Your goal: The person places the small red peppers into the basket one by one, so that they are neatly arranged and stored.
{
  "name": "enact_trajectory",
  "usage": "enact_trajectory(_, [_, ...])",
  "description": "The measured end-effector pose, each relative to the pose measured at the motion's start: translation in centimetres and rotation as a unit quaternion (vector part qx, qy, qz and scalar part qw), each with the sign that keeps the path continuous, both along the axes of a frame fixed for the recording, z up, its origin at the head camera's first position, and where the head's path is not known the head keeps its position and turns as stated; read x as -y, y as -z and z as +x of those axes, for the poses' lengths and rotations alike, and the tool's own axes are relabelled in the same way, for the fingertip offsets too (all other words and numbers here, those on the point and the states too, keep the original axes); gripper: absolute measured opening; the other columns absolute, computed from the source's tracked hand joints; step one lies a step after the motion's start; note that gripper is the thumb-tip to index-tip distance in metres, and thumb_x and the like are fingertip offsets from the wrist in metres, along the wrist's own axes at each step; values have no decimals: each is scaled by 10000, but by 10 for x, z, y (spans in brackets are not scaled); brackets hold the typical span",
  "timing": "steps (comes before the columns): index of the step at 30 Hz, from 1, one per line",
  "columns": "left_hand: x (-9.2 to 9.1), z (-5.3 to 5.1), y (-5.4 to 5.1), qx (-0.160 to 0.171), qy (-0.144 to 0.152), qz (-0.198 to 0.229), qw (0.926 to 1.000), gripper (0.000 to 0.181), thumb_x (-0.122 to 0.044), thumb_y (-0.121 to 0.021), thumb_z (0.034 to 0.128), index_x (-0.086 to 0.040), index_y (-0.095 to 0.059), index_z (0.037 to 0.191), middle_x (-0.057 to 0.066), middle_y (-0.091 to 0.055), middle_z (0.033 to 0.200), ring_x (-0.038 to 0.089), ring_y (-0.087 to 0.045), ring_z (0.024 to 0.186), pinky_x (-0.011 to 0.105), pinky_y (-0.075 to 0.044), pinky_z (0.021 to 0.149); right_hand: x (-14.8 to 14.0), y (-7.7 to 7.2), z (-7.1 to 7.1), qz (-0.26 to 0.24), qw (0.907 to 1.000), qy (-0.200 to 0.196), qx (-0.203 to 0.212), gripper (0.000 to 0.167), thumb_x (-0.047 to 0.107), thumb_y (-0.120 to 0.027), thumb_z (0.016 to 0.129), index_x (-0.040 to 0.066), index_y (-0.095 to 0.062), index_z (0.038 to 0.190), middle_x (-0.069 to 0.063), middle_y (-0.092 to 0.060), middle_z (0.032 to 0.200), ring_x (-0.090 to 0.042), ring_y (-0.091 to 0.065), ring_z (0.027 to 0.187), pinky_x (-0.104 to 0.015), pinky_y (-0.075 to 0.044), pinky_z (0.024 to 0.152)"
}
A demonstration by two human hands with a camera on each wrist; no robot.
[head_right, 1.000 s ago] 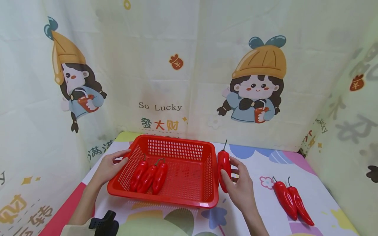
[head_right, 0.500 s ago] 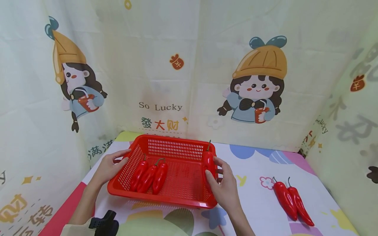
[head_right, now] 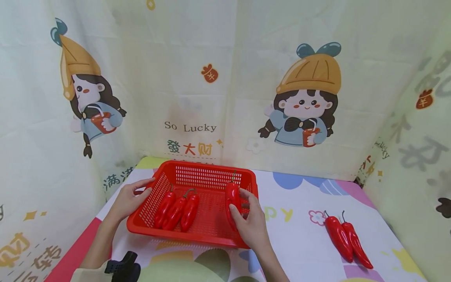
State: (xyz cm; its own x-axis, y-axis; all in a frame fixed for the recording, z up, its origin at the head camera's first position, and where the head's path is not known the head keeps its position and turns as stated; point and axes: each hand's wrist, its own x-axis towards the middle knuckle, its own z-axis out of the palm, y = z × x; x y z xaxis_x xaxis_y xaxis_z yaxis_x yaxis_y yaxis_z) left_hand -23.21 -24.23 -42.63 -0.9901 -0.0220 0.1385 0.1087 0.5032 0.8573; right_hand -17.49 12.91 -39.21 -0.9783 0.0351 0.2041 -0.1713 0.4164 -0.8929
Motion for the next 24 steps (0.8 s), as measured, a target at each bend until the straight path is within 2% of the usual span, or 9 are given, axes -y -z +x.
enact_trajectory(6, [1, 0, 0, 50, 8, 92, 9999, 455, -172, -625, 1007, -84, -583, 1451, 243, -593, 1404, 304, -682, 967, 352, -635, 699, 7, 2, -4, -17, 9999, -97, 56, 662, 219, -806, 886, 159, -488, 1464, -83, -569, 1406, -288, -609, 1150, -412, -618, 856])
enact_trajectory(15, [1, 1, 0, 116, 2, 132, 9998, 467, -174, -627, 1006, -87, -571, 1461, 247, -579, 1420, 306, -689, 971, 363, -637, 705, 17, 5, -12, 147, 9989, -84, 437, 633, 245, -801, 890, 179, -512, 1448, -87, -604, 1356, -302, -627, 1133, -409, -635, 779])
enact_trajectory(24, [1, 0, 0, 51, 42, 82, 9999, 469, -178, -629, 1005, -82, -571, 1460, 248, -583, 1411, 312, -685, 983, 360, -636, 713, 22, 5, -19, 359, 9971, -17, 670, 620, 231, -793, 894, 126, -519, 1440, -116, -622, 1317, -313, -621, 1134, -417, -633, 777])
